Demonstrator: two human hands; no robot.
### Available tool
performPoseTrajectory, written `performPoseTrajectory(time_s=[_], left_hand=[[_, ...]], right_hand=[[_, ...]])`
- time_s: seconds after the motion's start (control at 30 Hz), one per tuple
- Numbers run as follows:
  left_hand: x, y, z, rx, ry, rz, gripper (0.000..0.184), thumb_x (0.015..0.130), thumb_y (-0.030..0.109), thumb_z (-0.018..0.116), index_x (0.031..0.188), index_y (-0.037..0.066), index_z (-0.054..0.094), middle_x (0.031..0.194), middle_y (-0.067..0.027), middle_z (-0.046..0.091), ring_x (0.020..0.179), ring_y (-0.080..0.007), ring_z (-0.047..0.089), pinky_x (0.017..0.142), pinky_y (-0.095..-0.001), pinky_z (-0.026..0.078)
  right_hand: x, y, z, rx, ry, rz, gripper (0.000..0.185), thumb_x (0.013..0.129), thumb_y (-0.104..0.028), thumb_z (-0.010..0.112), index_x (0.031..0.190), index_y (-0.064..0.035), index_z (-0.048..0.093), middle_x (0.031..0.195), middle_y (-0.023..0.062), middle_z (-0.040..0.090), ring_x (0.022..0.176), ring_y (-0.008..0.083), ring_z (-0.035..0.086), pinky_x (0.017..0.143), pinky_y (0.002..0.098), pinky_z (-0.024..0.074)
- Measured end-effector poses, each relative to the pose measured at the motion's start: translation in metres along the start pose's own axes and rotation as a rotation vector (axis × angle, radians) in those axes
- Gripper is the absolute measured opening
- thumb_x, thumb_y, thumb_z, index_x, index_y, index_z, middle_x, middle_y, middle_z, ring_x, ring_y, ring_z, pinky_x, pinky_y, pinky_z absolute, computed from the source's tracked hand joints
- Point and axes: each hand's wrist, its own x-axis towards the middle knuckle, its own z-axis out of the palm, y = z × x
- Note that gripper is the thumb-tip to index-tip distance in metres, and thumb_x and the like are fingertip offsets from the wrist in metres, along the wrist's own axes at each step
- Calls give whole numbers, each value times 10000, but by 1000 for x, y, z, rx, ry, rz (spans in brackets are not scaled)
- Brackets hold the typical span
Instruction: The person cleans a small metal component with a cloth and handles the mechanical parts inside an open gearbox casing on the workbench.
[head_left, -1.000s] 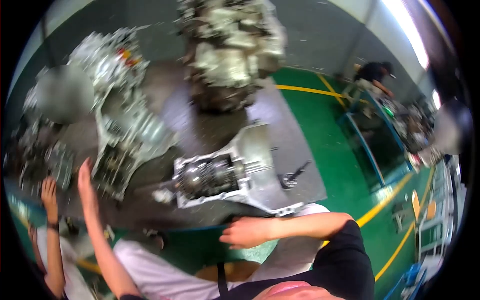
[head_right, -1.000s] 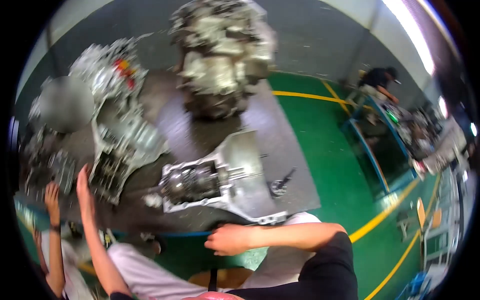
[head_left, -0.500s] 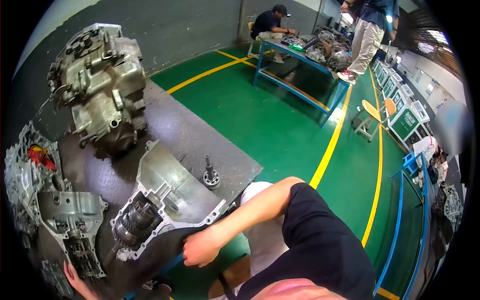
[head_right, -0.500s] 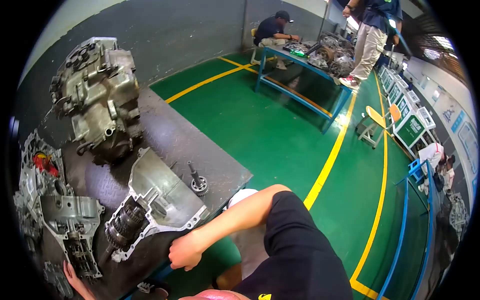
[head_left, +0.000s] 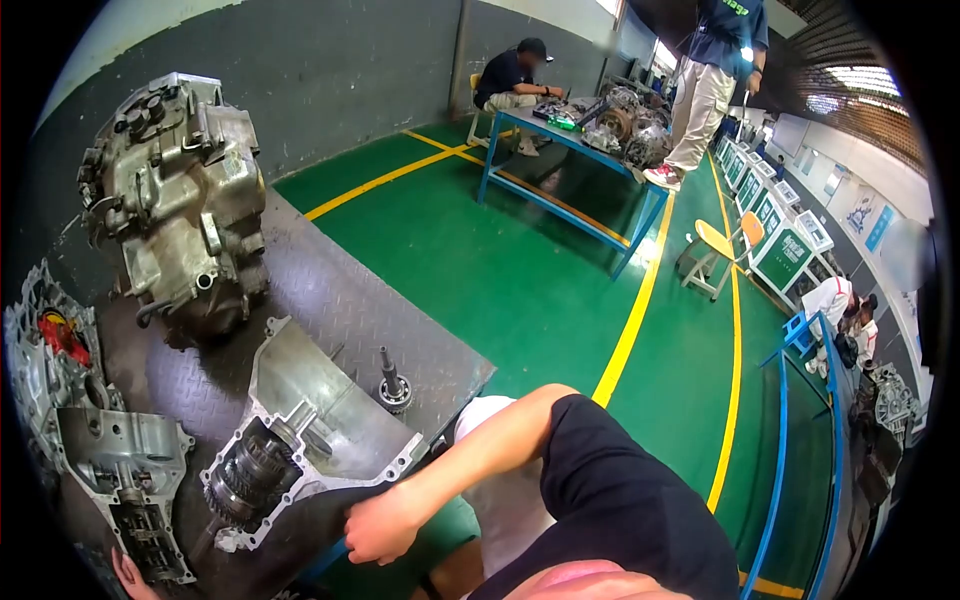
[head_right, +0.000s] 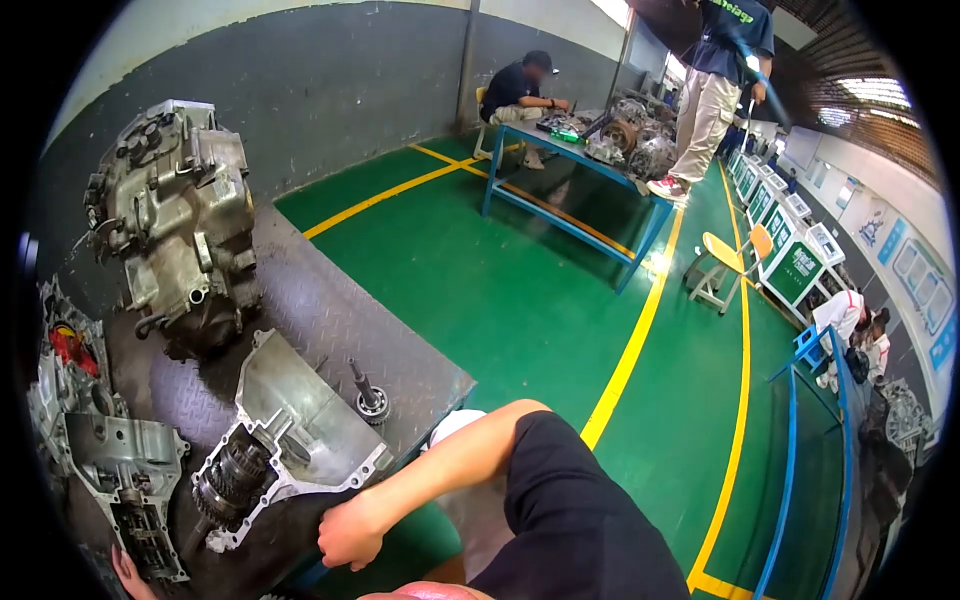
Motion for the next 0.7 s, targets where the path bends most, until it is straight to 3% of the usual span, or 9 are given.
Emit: performPoseTrajectory(time_s=[0.07, 0.2, 0.4, 0.5, 0.67, 0.7], left_hand=[[6, -16, -4, -32, -61, 51, 392, 931, 129, 703, 1266, -49, 605, 1193, -216, 657, 1059, -249, 640, 917, -369, 530], [1, -12, 9, 37, 92, 148, 457, 914, 108, 720, 1321, -31, 565, 1177, -214, 651, 1022, -243, 649, 879, -363, 550], [10, -28, -7, -56, -19, 25, 498, 895, 93, 737, 1345, -6, 546, 1150, -194, 645, 1009, -257, 643, 867, -372, 555], [7, -32, 3, -128, 37, 81, 510, 889, 73, 739, 1353, -1, 542, 1187, -191, 633, 1031, -253, 633, 864, -366, 552], [7, -24, -5, -10, 40, 39, 529, 878, 69, 750, 1361, 6, 545, 1208, -202, 625, 1040, -263, 629, 858, -366, 544], [9, -21, -7, -16, 1, 22, 528, 880, 72, 749, 1362, 3, 544, 1205, -199, 624, 1028, -259, 629, 859, -363, 541]], right_hand=[[3, -1, 4, -14, 1, -4, 399, 835, -346, 673, 1032, 1, 665, 934, 184, 709, 913, 390, 673, 803, 499, 529], [6, -2, 9, -4, 2, -18, 362, 822, -326, 692, 987, -6, 655, 918, 161, 695, 923, 370, 669, 838, 502, 510], [8, -4, 12, -17, -15, -39, 411, 827, -356, 676, 1021, 7, 662, 930, 185, 709, 900, 396, 676, 809, 507, 523], [5, -9, 7, -7, -27, -37, 397, 826, -349, 685, 1003, 5, 654, 922, 171, 701, 908, 385, 672, 823, 504, 514], [5, -12, 7, -2, 11, -60, 383, 826, -351, 693, 968, 1, 640, 878, 145, 688, 902, 373, 664, 822, 501, 503], [4, -15, 0, 7, -40, -42, 372, 838, -326, 686, 1018, -2, 642, 974, 166, 683, 966, 369, 657, 859, 496, 503]])
